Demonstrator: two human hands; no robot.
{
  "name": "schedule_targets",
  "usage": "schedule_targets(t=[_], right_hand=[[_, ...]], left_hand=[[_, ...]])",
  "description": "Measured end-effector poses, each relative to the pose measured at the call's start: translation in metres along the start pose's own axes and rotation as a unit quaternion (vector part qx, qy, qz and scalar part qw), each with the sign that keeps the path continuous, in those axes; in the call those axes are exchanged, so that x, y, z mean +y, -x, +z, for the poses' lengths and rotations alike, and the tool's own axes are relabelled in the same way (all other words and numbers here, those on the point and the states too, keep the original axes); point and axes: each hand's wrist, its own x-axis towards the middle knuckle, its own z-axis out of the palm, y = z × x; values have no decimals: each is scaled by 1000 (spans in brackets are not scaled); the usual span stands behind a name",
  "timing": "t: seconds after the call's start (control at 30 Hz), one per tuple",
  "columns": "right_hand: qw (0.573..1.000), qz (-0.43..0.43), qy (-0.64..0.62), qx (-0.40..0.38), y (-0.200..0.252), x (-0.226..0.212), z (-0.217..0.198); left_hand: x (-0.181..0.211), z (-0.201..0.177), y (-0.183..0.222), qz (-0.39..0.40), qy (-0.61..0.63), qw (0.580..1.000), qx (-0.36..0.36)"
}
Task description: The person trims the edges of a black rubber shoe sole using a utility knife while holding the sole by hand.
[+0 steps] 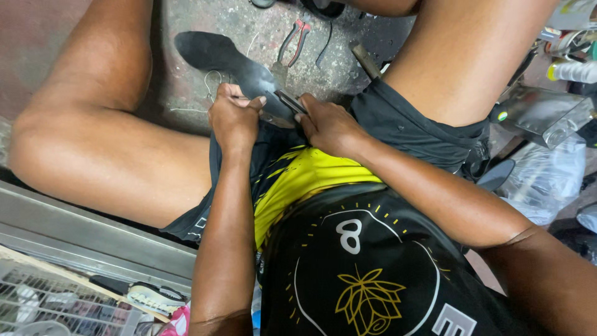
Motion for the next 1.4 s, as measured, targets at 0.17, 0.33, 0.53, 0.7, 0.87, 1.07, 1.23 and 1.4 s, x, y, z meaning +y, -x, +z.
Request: schedule_targets(t=[0.17,0.33,0.53,0.7,0.87,1.07,1.23,1.4], right_hand=[[1000,-13,1,-9,-5,-2,1],[1000,-9,1,-7,-8,-2,2],[1000,-8,-6,-7,-10,-3,3],[1000,-15,2,-9,-10,-5,1],[999,-8,52,-8,-11,-10,1],[995,43,93,-3,-13,-15,13],[989,67,133,-13,-16,-15,24],[980,43,193,-12,-24,-22,23]], left_hand=[[2,1,-2,-39,54,998,-19],[4,1,-2,-80,89,992,-34],[7,-1,-2,-61,76,995,-30],[9,0,-1,-62,90,994,-27],[9,0,-1,-54,77,995,-25],[-7,-3,-7,17,-41,999,-2],[-24,0,-46,93,-151,974,142],[-30,30,-82,-114,45,987,-103]])
